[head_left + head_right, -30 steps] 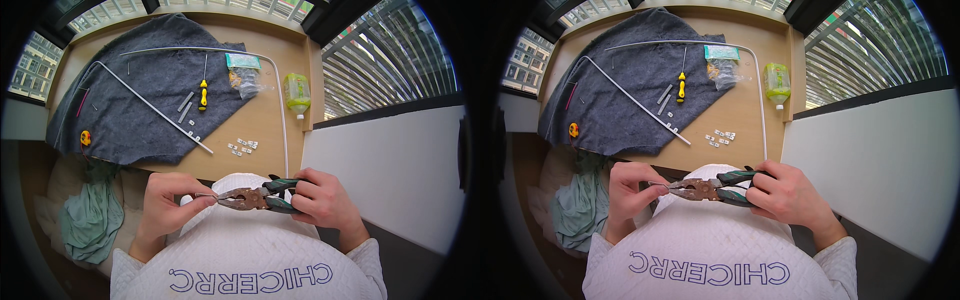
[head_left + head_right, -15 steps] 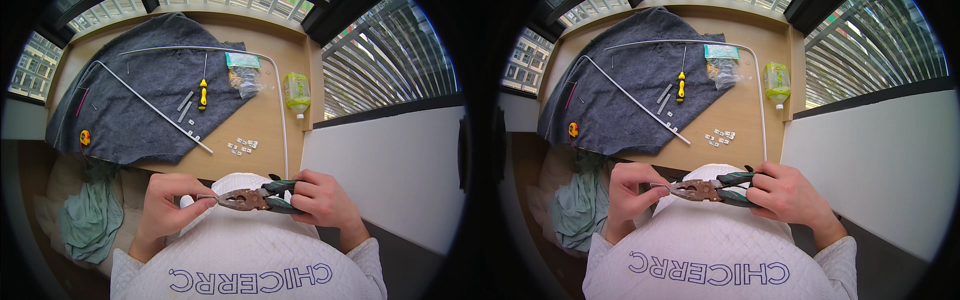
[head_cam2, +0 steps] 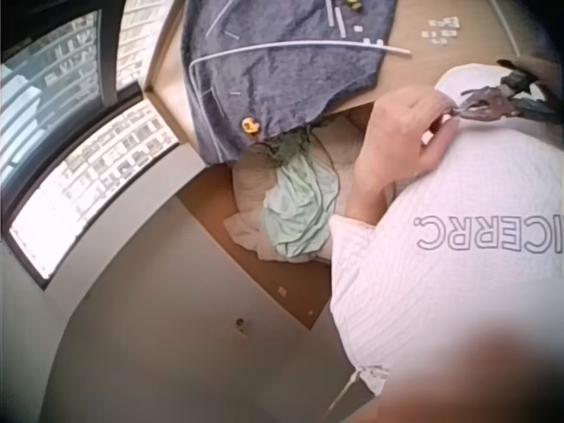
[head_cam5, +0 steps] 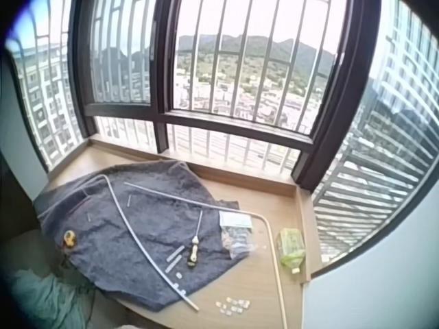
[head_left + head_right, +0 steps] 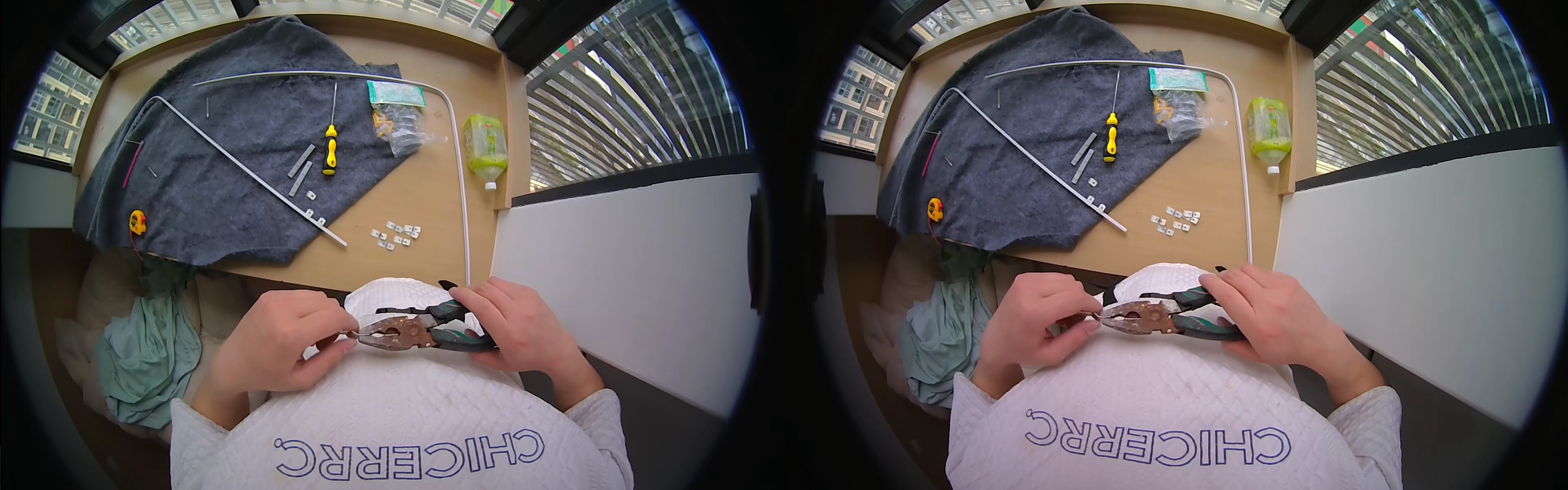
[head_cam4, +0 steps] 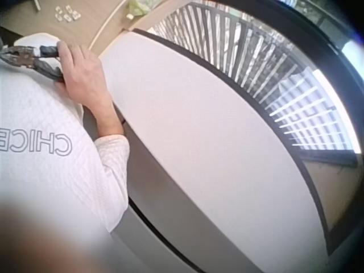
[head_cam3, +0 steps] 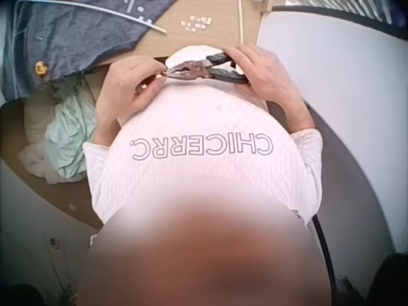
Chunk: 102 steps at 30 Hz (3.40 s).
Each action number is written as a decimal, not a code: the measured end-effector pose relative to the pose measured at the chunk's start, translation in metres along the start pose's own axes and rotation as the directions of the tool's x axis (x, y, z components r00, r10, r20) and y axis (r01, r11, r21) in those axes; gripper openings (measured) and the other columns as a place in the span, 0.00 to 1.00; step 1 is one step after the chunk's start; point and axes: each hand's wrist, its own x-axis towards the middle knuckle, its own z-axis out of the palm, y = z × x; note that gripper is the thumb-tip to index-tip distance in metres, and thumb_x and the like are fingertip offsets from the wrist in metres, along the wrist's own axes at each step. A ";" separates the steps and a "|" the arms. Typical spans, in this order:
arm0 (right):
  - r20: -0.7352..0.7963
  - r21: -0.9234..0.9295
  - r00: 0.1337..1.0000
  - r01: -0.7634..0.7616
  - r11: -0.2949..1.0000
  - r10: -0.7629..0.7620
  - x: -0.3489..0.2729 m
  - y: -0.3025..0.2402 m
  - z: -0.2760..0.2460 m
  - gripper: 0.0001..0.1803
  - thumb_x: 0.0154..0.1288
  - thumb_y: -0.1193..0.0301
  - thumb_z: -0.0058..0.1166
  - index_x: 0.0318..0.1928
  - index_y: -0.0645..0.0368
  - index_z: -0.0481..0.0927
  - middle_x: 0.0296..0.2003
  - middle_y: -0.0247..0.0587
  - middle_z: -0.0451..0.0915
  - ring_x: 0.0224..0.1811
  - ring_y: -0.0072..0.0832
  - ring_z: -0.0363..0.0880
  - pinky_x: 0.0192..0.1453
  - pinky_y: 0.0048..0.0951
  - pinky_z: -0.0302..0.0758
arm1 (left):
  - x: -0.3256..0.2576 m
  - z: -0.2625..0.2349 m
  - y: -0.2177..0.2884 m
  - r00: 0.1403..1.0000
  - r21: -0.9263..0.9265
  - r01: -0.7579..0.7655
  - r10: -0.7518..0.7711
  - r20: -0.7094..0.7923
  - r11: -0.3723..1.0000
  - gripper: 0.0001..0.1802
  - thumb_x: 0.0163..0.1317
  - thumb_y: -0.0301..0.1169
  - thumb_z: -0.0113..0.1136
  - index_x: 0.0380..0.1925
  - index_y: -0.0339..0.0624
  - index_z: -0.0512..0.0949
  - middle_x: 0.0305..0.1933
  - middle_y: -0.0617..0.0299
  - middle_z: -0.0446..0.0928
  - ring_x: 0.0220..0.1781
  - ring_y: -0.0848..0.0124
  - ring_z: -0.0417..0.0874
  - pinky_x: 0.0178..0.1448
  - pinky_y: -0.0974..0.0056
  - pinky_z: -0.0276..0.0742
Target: The person assembles white cable ties with small white plastic clips using pliers. They repeatedly pick up a cable tie and a clip, insert the tie into the clip, and crimp it with pliers, then place the finished unit on the table.
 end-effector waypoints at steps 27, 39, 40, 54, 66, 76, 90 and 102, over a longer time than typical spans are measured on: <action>0.120 -0.087 0.972 -0.190 0.978 0.200 -0.018 -0.022 0.026 0.32 0.45 0.69 0.77 0.54 0.61 0.79 0.33 0.40 0.76 0.32 0.39 0.81 0.36 0.40 0.77 | -0.038 0.053 0.012 0.959 0.225 0.174 -0.114 -0.258 0.959 0.10 0.59 0.32 0.78 0.34 0.39 0.86 0.23 0.58 0.81 0.23 0.60 0.83 0.28 0.58 0.76; 0.148 0.247 0.968 -0.236 0.940 0.204 -0.016 -0.005 0.029 0.37 0.52 0.72 0.73 0.64 0.59 0.74 0.48 0.47 0.77 0.46 0.48 0.82 0.48 0.45 0.82 | -0.019 0.039 0.008 0.939 -0.060 0.183 -0.193 -0.284 0.981 0.06 0.62 0.21 0.70 0.39 0.33 0.89 0.27 0.56 0.86 0.26 0.65 0.87 0.33 0.66 0.79; 0.091 0.231 0.974 -0.224 0.947 0.208 -0.014 -0.009 0.030 0.36 0.52 0.73 0.73 0.64 0.59 0.74 0.49 0.47 0.77 0.47 0.49 0.82 0.48 0.46 0.82 | -0.018 0.041 0.008 0.915 -0.100 0.216 -0.238 -0.327 0.971 0.05 0.62 0.20 0.69 0.38 0.33 0.89 0.28 0.56 0.87 0.27 0.66 0.87 0.33 0.67 0.80; -0.163 0.097 0.986 0.053 0.994 -0.037 -0.020 -0.006 0.031 0.20 0.39 0.71 0.77 0.30 0.55 0.77 0.34 0.35 0.78 0.51 0.47 0.80 0.50 0.47 0.73 | -0.033 0.053 -0.014 0.780 -0.639 -0.129 -0.320 -0.537 0.758 0.09 0.58 0.13 0.71 0.38 0.32 0.86 0.41 0.53 0.88 0.38 0.70 0.86 0.44 0.70 0.80; -0.241 0.091 0.970 0.022 0.996 0.001 -0.017 -0.011 0.030 0.17 0.39 0.74 0.74 0.29 0.55 0.77 0.34 0.34 0.79 0.51 0.47 0.80 0.48 0.45 0.70 | -0.025 0.055 0.003 0.757 -0.757 -0.099 -0.445 -0.479 0.646 0.08 0.66 0.14 0.59 0.43 0.31 0.82 0.40 0.57 0.81 0.38 0.70 0.86 0.45 0.66 0.85; -0.182 0.051 0.983 -0.030 0.998 0.039 -0.010 -0.015 0.023 0.15 0.43 0.76 0.72 0.29 0.56 0.76 0.38 0.35 0.80 0.55 0.49 0.78 0.54 0.47 0.69 | -0.020 0.044 0.011 0.766 0.059 0.204 -0.122 -0.631 0.977 0.14 0.58 0.14 0.65 0.43 0.37 0.90 0.36 0.58 0.79 0.32 0.69 0.79 0.35 0.66 0.74; -0.181 -0.178 0.983 0.007 0.984 -0.040 -0.008 -0.023 0.016 0.18 0.40 0.72 0.74 0.30 0.52 0.75 0.38 0.31 0.80 0.55 0.47 0.79 0.57 0.51 0.68 | -0.024 0.039 0.017 0.815 0.293 0.115 0.078 -0.574 0.949 0.17 0.47 0.16 0.77 0.40 0.39 0.90 0.33 0.59 0.84 0.30 0.65 0.85 0.32 0.65 0.79; -0.182 -0.169 0.982 0.022 0.985 -0.053 -0.007 -0.023 0.018 0.20 0.37 0.70 0.75 0.31 0.51 0.76 0.38 0.31 0.80 0.56 0.47 0.79 0.57 0.50 0.68 | -0.024 0.038 0.014 0.782 -0.047 0.135 -0.136 -0.608 0.990 0.14 0.47 0.12 0.73 0.34 0.36 0.88 0.37 0.55 0.85 0.32 0.68 0.85 0.34 0.66 0.80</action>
